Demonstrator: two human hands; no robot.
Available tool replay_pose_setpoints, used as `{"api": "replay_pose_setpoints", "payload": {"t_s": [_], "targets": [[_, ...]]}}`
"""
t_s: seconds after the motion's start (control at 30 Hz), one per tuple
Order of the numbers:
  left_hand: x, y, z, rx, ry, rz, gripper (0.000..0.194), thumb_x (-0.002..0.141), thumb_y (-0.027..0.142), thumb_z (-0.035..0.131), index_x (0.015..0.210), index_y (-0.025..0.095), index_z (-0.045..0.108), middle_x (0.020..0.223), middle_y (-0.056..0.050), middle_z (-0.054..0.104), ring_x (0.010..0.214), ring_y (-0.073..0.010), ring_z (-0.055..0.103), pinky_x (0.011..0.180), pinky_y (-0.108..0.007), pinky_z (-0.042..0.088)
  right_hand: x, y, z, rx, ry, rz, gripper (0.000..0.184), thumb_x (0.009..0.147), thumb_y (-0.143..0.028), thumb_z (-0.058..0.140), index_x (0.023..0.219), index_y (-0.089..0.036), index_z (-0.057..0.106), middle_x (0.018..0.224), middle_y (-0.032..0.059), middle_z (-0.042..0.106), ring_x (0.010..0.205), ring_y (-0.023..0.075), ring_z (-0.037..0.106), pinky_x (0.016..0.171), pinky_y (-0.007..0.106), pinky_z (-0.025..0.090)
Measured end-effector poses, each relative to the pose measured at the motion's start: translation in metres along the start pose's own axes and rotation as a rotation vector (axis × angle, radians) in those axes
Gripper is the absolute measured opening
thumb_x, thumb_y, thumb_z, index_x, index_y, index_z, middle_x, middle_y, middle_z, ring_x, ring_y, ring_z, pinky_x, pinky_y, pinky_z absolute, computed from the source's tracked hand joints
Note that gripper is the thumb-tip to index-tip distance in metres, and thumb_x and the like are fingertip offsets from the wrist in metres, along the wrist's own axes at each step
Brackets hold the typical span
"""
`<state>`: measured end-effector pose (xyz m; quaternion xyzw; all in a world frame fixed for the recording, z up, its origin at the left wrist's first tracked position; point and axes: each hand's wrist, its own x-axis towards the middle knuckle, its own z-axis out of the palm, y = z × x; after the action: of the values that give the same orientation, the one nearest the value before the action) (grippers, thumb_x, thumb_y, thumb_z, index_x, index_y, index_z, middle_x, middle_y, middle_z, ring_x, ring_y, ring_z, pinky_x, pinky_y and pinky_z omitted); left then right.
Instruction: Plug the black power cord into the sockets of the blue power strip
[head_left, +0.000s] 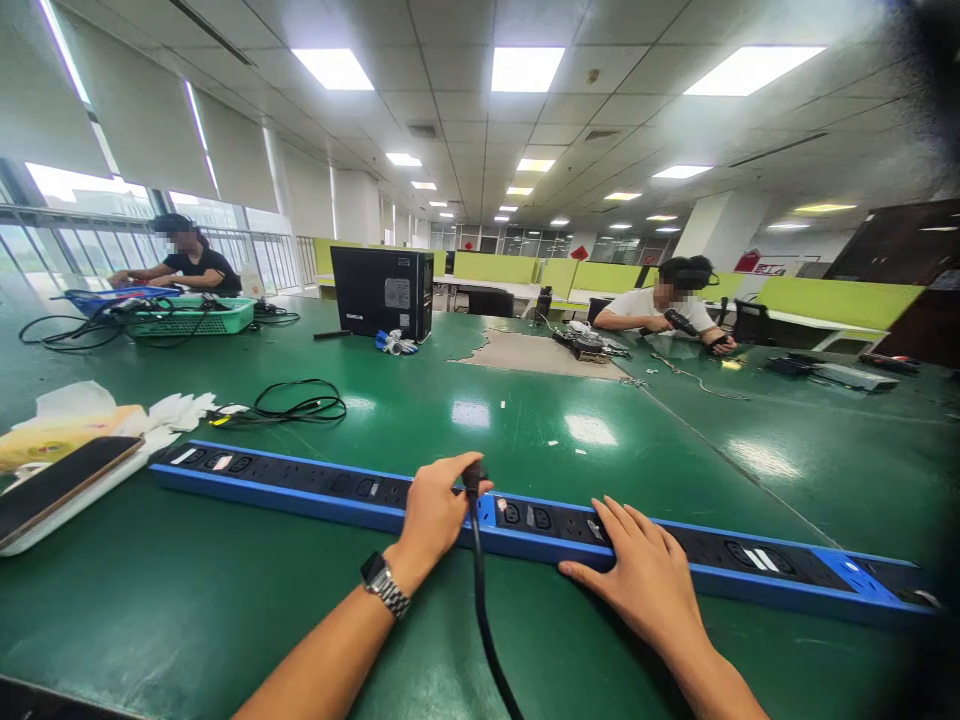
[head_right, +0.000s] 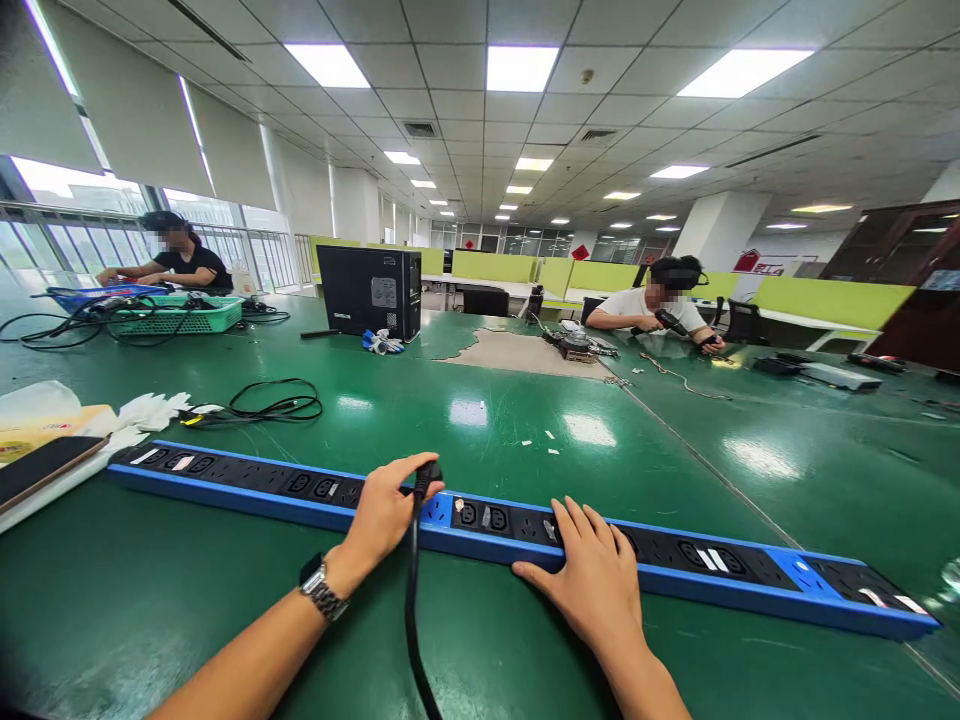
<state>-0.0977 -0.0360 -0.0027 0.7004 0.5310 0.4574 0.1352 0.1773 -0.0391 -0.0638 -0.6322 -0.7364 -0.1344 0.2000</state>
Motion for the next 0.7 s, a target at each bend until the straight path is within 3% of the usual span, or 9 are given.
{"api": "replay_pose_setpoints", "payload": {"t_s": [0.07, 0.17, 0.33, 0.53, 0.6, 0.7], "targets": [[-0.003, -0.014, -0.012, 0.016, -0.054, -0.005, 0.031, 0.081, 0.031, 0.071, 0.112, 0.027, 0.069, 0.109, -0.002, 0.074, 0.099, -0.0222, 0.068, 0.089, -0.035, 0.051, 0.000, 0.000, 0.001, 0.005, 0.008, 0.011, 0.086, 0.063, -0.070, 0.064, 0.129, -0.016, 0.055, 0.135, 0.0155, 0.056, 0.128, 0.0374, 0.045, 0.102, 0.056, 0.033], [-0.009, -0.022, -0.014, 0.048, -0.112, 0.030, 0.033, 0.081, 0.032, 0.071, 0.114, 0.029, 0.068, 0.110, 0.000, 0.074, 0.101, -0.0216, 0.068, 0.091, -0.034, 0.050, 0.000, 0.000, 0.002, 0.005, 0.012, 0.019, 0.085, 0.062, -0.071, 0.064, 0.127, -0.016, 0.056, 0.136, 0.0151, 0.056, 0.128, 0.0371, 0.046, 0.103, 0.056, 0.033], [-0.013, -0.015, -0.007, 0.117, -0.147, 0.079, 0.028, 0.086, 0.031, 0.066, 0.113, 0.032, 0.068, 0.115, 0.001, 0.072, 0.106, -0.0208, 0.065, 0.092, -0.035, 0.047, 0.001, -0.001, 0.003, 0.019, 0.010, 0.031, 0.082, 0.062, -0.070, 0.064, 0.127, -0.020, 0.055, 0.136, 0.0141, 0.056, 0.128, 0.0366, 0.046, 0.103, 0.057, 0.032], [-0.010, -0.005, -0.007, 0.177, -0.212, 0.135, 0.028, 0.082, 0.035, 0.070, 0.110, 0.029, 0.068, 0.107, -0.001, 0.074, 0.100, -0.0215, 0.066, 0.089, -0.036, 0.046, 0.002, -0.001, 0.000, 0.091, -0.005, 0.072, 0.081, 0.061, -0.068, 0.067, 0.126, -0.021, 0.056, 0.136, 0.0146, 0.056, 0.129, 0.0381, 0.045, 0.105, 0.060, 0.030], [-0.010, -0.005, -0.006, 0.218, -0.234, 0.140, 0.026, 0.083, 0.034, 0.068, 0.109, 0.029, 0.068, 0.107, -0.002, 0.074, 0.100, -0.0218, 0.065, 0.089, -0.037, 0.046, 0.004, -0.010, -0.005, 0.172, 0.005, 0.077, 0.078, 0.065, -0.067, 0.065, 0.127, -0.022, 0.056, 0.135, 0.0141, 0.057, 0.128, 0.0381, 0.046, 0.104, 0.062, 0.029], [-0.011, -0.008, -0.007, 0.273, -0.283, 0.176, 0.031, 0.085, 0.031, 0.063, 0.116, 0.030, 0.063, 0.115, -0.003, 0.071, 0.112, -0.0225, 0.061, 0.098, -0.041, 0.042, 0.012, -0.038, -0.015, 0.387, 0.005, -0.033, 0.067, 0.075, -0.059, 0.061, 0.130, -0.022, 0.053, 0.133, 0.0130, 0.058, 0.125, 0.0331, 0.049, 0.104, 0.057, 0.035]]}}
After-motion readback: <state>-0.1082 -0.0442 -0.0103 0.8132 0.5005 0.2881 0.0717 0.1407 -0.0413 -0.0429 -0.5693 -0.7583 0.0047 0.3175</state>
